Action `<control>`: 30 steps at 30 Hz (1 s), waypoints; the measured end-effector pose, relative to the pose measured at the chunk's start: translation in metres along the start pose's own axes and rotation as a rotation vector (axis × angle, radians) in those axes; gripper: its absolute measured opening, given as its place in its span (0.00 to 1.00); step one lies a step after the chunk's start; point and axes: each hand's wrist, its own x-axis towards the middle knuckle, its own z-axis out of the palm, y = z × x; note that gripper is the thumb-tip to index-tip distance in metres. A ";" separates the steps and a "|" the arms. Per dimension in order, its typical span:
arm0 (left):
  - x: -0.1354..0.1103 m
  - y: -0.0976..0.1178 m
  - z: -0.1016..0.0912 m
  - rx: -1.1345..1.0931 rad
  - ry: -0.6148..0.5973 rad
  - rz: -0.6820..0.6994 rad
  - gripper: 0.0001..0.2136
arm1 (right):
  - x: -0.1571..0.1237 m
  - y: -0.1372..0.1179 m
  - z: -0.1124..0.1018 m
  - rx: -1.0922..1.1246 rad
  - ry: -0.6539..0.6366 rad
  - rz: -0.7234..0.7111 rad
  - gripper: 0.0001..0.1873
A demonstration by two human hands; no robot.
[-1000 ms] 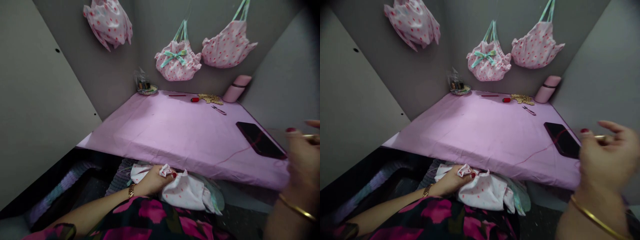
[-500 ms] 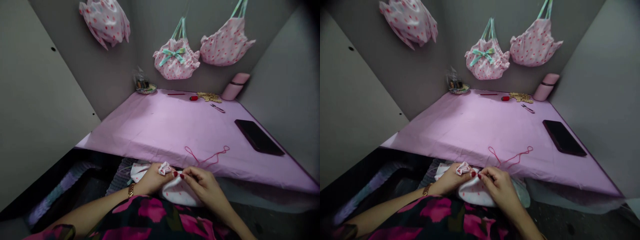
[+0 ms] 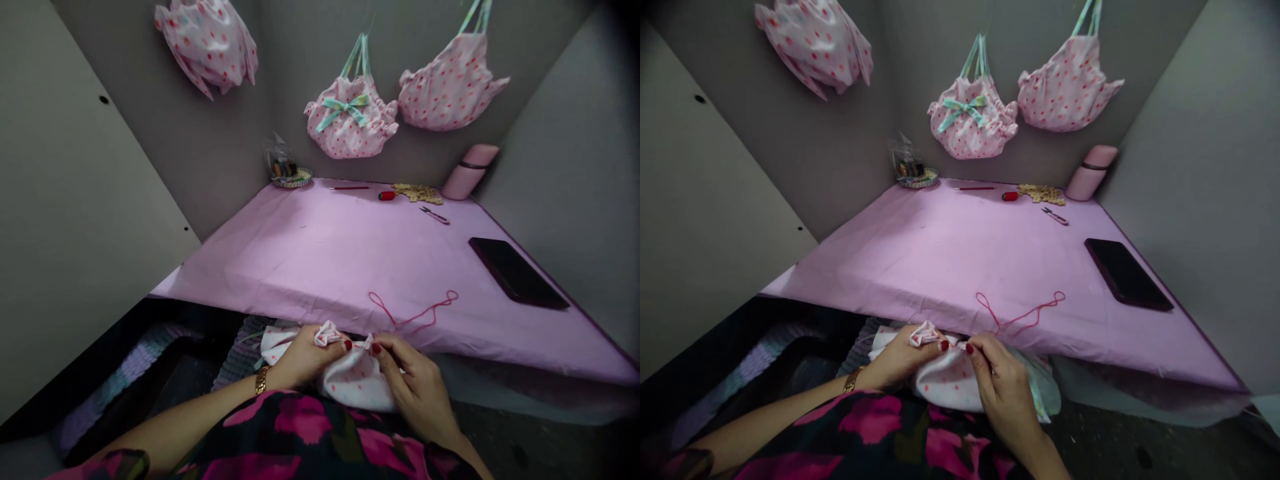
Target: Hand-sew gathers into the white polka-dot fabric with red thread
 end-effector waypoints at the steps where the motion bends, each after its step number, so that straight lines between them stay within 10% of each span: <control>1: 0.000 0.000 0.000 -0.002 0.003 -0.002 0.11 | -0.001 0.000 0.000 -0.002 -0.010 -0.008 0.11; 30: 0.000 -0.001 -0.001 0.107 0.014 0.067 0.10 | 0.000 -0.001 0.005 0.090 -0.182 0.111 0.18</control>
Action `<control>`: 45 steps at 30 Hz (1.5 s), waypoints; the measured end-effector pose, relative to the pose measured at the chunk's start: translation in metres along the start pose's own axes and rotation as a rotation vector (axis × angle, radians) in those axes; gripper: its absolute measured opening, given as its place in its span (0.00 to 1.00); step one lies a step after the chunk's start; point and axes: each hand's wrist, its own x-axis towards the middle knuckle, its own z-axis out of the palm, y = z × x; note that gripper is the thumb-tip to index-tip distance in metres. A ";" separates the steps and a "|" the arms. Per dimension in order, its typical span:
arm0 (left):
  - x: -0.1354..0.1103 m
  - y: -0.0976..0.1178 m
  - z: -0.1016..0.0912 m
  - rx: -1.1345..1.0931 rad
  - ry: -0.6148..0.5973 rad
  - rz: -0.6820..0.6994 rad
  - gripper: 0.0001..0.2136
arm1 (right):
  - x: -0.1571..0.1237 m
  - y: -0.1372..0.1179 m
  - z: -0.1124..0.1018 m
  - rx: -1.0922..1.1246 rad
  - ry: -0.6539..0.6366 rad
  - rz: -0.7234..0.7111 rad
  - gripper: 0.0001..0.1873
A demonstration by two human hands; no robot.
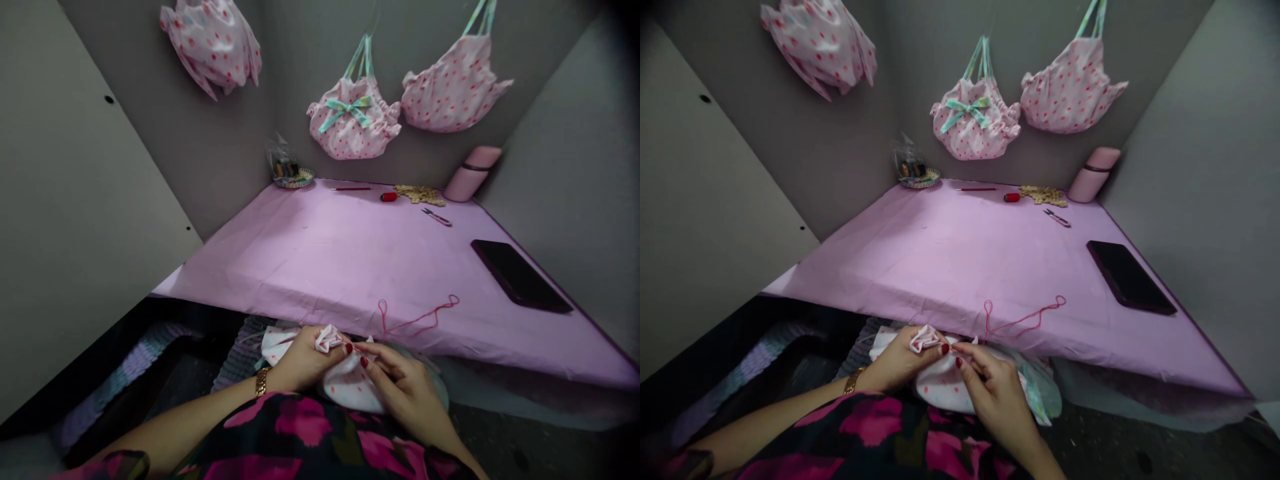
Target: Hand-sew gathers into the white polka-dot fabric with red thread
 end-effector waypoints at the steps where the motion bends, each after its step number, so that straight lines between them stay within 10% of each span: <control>1: 0.000 0.000 0.000 0.010 0.001 0.002 0.10 | 0.000 0.000 0.000 0.005 0.006 -0.005 0.17; 45: 0.003 -0.004 -0.001 -0.026 -0.018 -0.009 0.10 | 0.000 0.007 0.002 0.142 0.028 0.061 0.13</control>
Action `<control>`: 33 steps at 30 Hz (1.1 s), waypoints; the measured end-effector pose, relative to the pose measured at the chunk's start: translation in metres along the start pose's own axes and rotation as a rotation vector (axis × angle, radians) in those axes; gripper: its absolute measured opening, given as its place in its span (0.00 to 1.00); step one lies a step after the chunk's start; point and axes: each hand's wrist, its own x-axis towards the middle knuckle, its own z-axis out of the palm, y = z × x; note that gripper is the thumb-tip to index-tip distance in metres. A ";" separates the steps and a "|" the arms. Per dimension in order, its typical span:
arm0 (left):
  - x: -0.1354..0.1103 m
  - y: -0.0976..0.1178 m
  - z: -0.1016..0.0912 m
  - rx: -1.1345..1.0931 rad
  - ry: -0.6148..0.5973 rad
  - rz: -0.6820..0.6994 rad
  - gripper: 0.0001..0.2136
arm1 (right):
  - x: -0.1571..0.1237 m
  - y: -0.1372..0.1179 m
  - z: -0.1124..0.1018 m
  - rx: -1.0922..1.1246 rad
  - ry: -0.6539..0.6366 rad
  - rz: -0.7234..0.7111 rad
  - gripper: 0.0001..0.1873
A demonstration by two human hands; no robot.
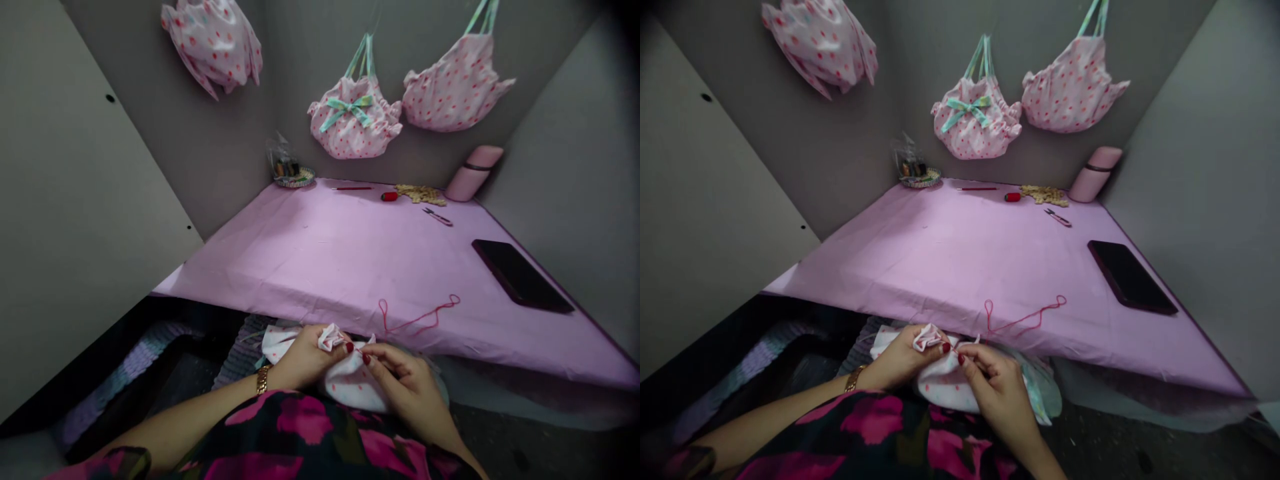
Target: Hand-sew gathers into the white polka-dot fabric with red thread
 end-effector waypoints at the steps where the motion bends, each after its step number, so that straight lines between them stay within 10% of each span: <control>1: 0.000 0.000 0.000 -0.007 -0.006 -0.002 0.11 | 0.000 0.002 0.000 0.031 -0.006 0.016 0.13; 18: 0.000 0.000 0.001 -0.023 -0.078 -0.028 0.08 | 0.006 0.018 0.002 0.435 -0.149 0.129 0.13; 33: 0.000 0.000 0.001 -0.097 -0.093 -0.059 0.10 | 0.007 0.016 -0.004 0.221 -0.154 0.015 0.12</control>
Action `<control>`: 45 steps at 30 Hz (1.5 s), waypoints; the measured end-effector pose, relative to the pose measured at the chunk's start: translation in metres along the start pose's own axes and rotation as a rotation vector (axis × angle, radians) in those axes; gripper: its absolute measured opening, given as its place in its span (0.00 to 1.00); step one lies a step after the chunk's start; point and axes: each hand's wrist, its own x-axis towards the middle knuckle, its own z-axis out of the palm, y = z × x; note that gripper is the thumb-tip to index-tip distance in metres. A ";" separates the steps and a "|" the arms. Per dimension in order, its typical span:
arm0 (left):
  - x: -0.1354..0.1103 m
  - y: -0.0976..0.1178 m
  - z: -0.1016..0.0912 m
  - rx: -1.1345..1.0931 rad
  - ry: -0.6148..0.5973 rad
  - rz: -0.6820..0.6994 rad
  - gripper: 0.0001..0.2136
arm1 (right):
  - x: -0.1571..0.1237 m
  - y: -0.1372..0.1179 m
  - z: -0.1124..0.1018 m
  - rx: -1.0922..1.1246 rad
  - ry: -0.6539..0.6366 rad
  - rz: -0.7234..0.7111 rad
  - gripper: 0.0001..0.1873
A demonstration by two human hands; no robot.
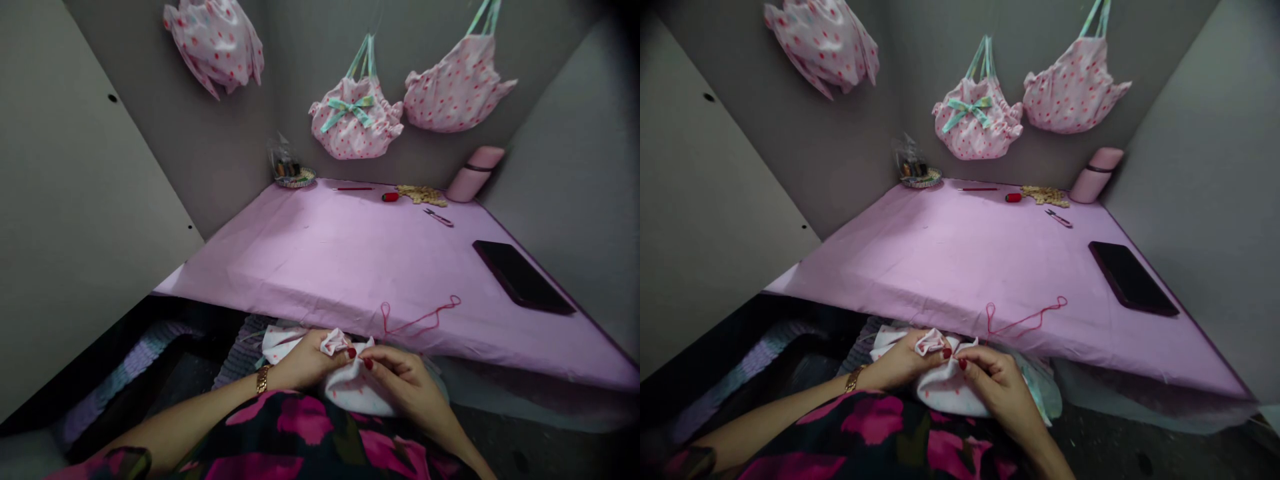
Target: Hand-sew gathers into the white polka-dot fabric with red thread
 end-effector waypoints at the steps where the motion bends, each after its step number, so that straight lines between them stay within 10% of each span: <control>1: 0.000 0.000 0.000 -0.001 -0.003 0.000 0.10 | 0.000 0.000 0.000 -0.004 -0.002 0.001 0.12; 30: -0.001 0.001 -0.002 0.086 -0.019 0.014 0.11 | -0.002 -0.003 0.027 -0.005 0.030 -0.057 0.10; 39: 0.001 -0.005 0.000 0.101 0.008 0.045 0.13 | 0.003 -0.012 0.021 -0.369 0.022 -0.170 0.08; 45: 0.002 -0.002 0.001 0.135 0.046 0.033 0.10 | 0.001 -0.021 0.022 -0.059 0.380 -0.362 0.05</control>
